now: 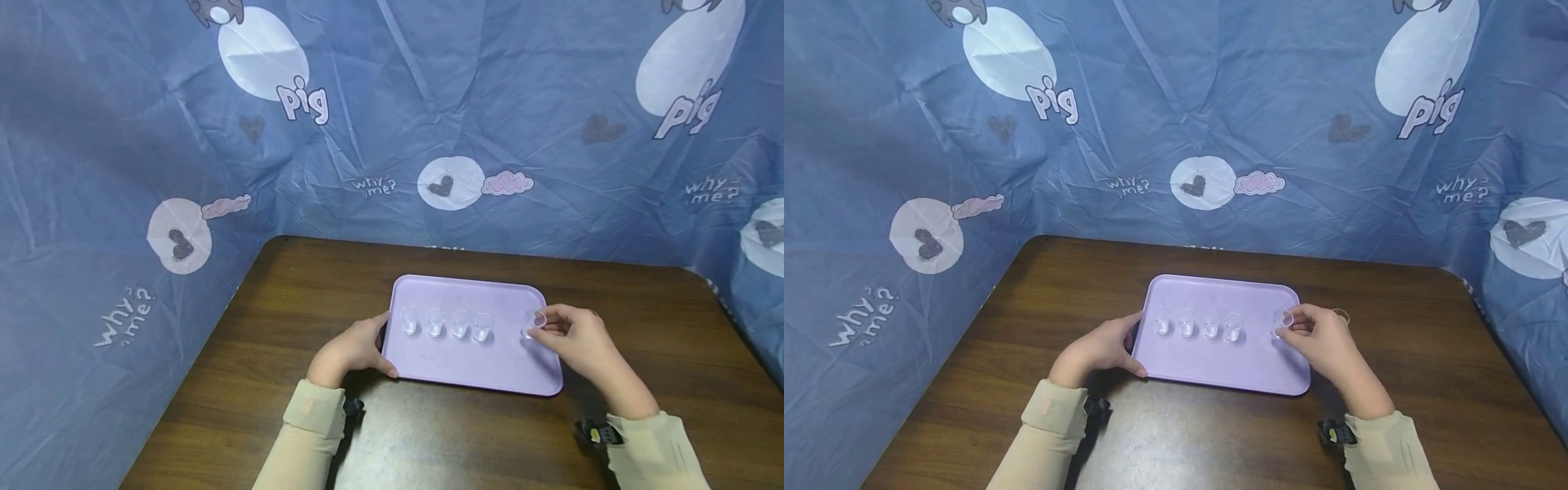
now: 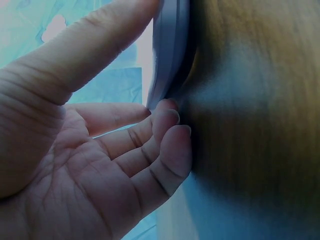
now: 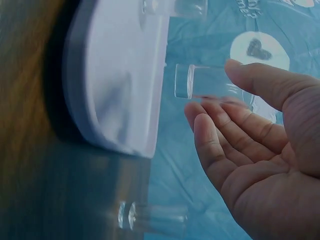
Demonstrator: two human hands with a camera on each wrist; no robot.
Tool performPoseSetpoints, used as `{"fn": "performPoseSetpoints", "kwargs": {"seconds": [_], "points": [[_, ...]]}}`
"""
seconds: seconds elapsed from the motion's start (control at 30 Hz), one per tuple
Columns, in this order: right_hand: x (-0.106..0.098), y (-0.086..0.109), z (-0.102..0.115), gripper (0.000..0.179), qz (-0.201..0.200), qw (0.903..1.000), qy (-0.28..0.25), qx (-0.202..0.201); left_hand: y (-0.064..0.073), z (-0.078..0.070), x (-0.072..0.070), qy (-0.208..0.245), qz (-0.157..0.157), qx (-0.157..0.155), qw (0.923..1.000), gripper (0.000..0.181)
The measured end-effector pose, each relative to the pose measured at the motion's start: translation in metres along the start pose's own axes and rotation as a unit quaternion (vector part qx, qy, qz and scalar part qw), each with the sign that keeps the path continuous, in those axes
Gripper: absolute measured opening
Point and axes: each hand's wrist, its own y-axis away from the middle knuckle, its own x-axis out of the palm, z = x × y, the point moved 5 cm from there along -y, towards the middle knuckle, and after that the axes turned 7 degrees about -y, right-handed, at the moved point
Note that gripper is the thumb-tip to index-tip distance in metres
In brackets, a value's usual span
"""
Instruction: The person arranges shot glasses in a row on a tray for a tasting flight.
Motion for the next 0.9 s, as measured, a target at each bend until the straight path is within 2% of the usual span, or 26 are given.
{"fn": "performPoseSetpoints", "kwargs": {"seconds": [0.4,0.9], "points": [[0.024,-0.008,0.000,0.030,0.032,0.9993,-0.013,0.014,0.000,0.000,0.000,0.004,0.005,-0.005,1.0000,0.119],[0.038,-0.014,0.003,0.027,0.033,0.9994,-0.011,0.001,-0.003,0.003,0.002,0.000,0.000,0.005,1.0000,0.119]]}}
